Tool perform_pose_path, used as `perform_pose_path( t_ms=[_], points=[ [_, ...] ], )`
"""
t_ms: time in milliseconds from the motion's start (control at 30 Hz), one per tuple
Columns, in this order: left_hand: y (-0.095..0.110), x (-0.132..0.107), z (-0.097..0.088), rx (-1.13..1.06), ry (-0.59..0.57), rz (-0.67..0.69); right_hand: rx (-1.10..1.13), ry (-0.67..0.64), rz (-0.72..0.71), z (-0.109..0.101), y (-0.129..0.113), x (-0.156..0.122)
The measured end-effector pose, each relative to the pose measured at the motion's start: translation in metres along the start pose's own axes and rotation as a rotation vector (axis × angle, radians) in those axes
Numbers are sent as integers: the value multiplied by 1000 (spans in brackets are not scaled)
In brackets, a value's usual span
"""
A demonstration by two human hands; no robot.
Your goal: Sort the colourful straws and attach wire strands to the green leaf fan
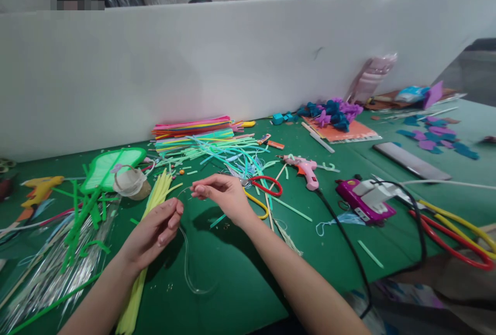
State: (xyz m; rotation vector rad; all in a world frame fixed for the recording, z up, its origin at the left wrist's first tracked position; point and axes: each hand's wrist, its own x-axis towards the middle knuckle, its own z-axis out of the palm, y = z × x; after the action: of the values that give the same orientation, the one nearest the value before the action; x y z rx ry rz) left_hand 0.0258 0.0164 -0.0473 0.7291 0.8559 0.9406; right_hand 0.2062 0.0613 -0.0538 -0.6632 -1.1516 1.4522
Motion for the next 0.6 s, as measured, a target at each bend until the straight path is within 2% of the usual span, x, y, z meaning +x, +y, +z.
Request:
perform_pose_path(
  t_ms=[100,400,600],
  points=[
    [-1,1,0,16,12,13,6,-22,-9,0,-1,-1],
    [-3,4,-3,-40,51,47,-64,60,-64,-2,-1,0],
    [-2,5,-4,-38,79,84,-53,-29,-25,-3,2,1]
  ],
)
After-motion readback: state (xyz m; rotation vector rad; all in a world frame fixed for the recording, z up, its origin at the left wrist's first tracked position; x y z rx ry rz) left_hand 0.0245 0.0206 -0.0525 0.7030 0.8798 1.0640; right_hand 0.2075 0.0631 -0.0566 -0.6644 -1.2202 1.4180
